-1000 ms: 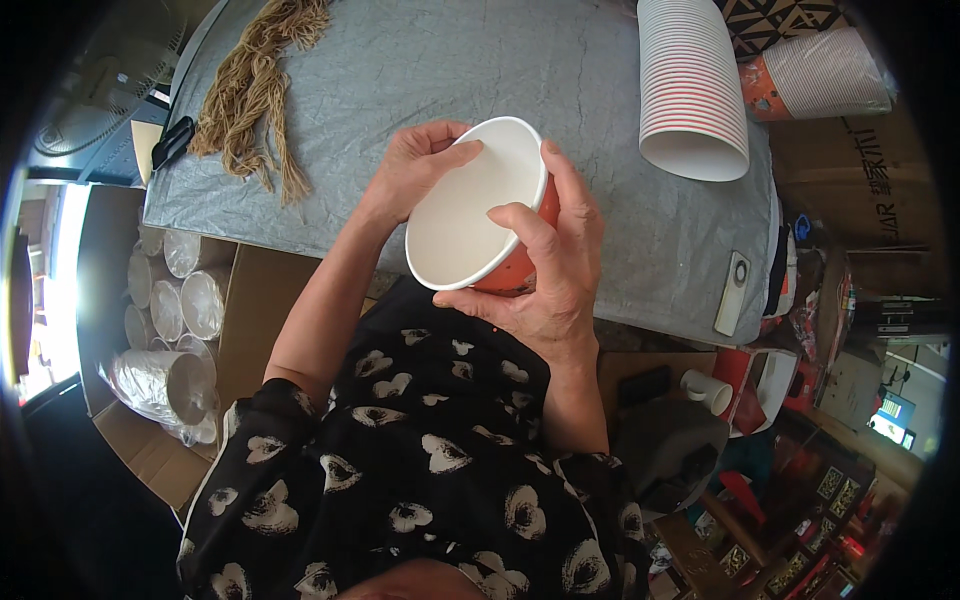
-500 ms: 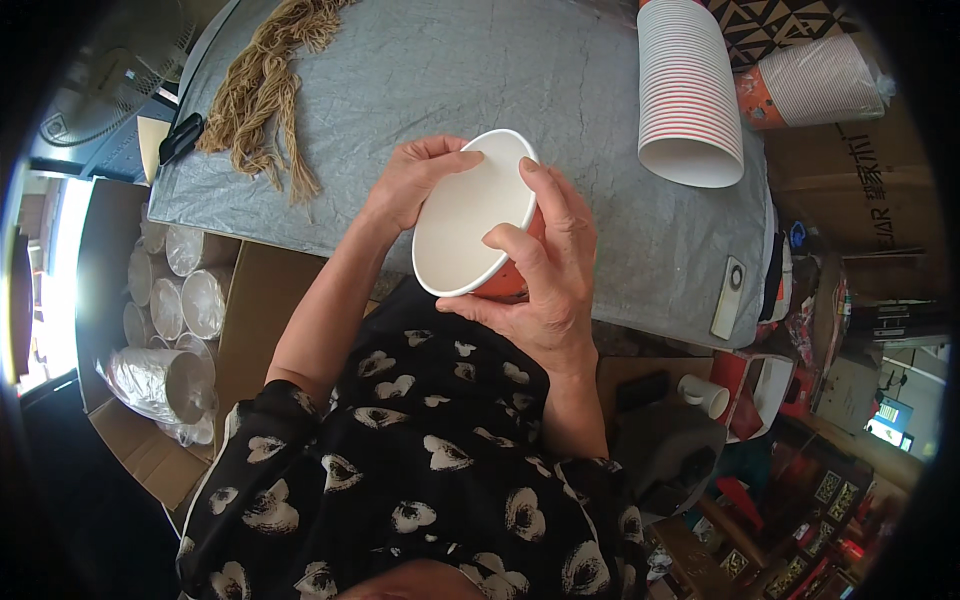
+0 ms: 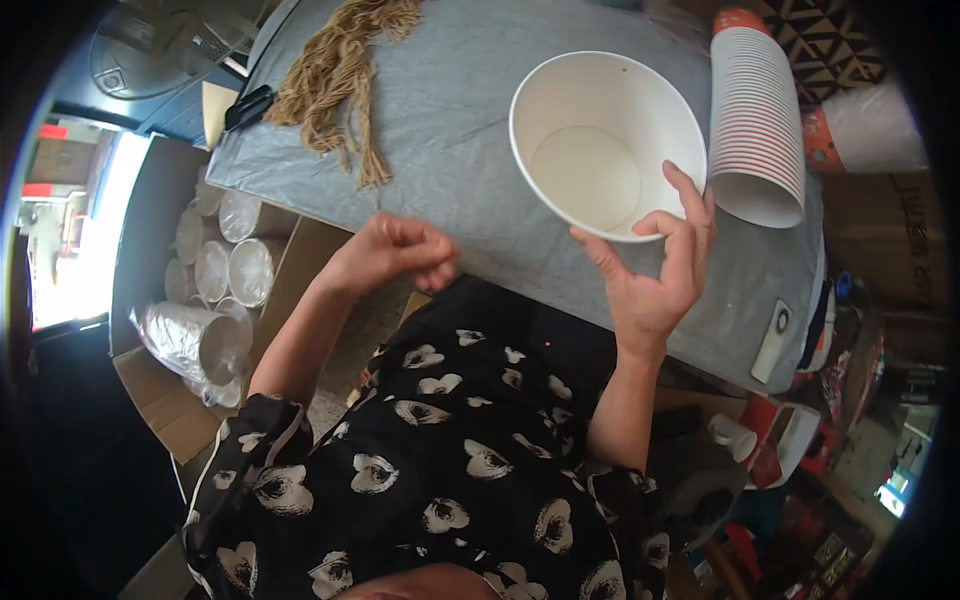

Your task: Unpacking stacks of paper bowls from plastic sleeves and preparing string to attach to them.

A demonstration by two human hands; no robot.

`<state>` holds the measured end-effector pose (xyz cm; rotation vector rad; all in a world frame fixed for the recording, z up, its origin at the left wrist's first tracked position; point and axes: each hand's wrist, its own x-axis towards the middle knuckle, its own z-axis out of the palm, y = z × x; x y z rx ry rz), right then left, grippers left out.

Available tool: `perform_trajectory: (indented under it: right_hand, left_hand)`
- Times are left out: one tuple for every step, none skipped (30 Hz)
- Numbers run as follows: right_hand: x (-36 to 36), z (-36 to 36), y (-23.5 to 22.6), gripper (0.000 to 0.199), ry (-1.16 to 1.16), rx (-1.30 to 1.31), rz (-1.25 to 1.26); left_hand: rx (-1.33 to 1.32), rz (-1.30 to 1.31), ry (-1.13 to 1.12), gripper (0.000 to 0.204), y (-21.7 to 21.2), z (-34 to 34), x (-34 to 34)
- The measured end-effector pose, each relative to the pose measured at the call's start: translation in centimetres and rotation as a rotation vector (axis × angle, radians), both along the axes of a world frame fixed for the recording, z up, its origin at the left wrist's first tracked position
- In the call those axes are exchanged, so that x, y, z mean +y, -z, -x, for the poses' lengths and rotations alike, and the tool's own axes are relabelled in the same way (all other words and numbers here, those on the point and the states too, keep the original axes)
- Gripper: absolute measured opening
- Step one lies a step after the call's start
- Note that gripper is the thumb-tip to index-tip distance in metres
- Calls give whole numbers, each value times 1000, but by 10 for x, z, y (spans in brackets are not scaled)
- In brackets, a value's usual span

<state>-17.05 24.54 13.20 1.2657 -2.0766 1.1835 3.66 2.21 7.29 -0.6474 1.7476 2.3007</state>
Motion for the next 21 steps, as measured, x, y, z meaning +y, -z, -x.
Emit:
perform_trajectory:
  right_hand:
    - [-6,3,6,51,15,-9,27]
    - [-13,5,12,47,-21,-32,36]
    - [-18,7,18,47,-24,-40,40]
    - [-23,9,25,47,-10,-48,46]
    - [-27,9,31,47,0,-58,52]
    - [-27,10,36,46,6,-54,48]
    - [-27,8,37,46,6,-60,48]
    - [-29,5,37,50,18,-110,72]
    - [-30,1,37,55,32,-159,96]
    - [-29,-4,38,55,32,-161,97]
    - [-26,-8,38,59,81,-184,131]
    - [-23,-12,38,63,127,-205,165]
    - [-19,-16,38,54,150,-163,175]
    - [-9,-18,42,54,159,-159,173]
    - [1,-19,48,44,129,-173,142]
    - [9,-22,52,34,99,-186,112]
    - [14,-27,54,34,105,-187,112]
    - [16,-33,56,24,2,-301,96]
    - [16,-38,56,15,-102,-415,81]
    - [11,-44,54,10,-146,-478,75]
    - [6,-50,53,6,-192,-540,69]
  left_hand:
    - [-41,80,35,27,-6,-16,1]
    - [-82,159,71,31,-12,-32,0]
    - [6,323,181,30,-9,-49,-7]
    - [-1,325,181,30,-9,-62,-11]
    - [16,643,239,27,-12,-75,-13]
    - [34,959,300,24,-14,-82,-14]
    - [107,974,106,21,-14,-81,-11]
    - [50,934,-80,21,-12,-79,-9]
    - [-4,889,-265,22,-8,-75,-9]
    - [-77,1024,-302,24,-4,-70,-14]
    - [-80,1027,-302,24,2,-63,-17]
    - [-127,1172,-388,25,10,-56,-19]
    - [-175,1316,-476,25,16,-49,-20]
    - [-189,1400,-467,25,21,-40,-21]
    - [-189,1401,-466,25,25,-35,-22]
    - [-170,1410,-494,24,30,-31,-23]
    - [-147,1417,-518,22,35,-27,-24]
    - [-131,1368,-528,18,37,-27,-24]
    - [-129,1369,-525,18,37,-28,-24]
    - [-139,1359,-483,16,36,-31,-22]
    - [-149,1349,-442,14,35,-34,-20]
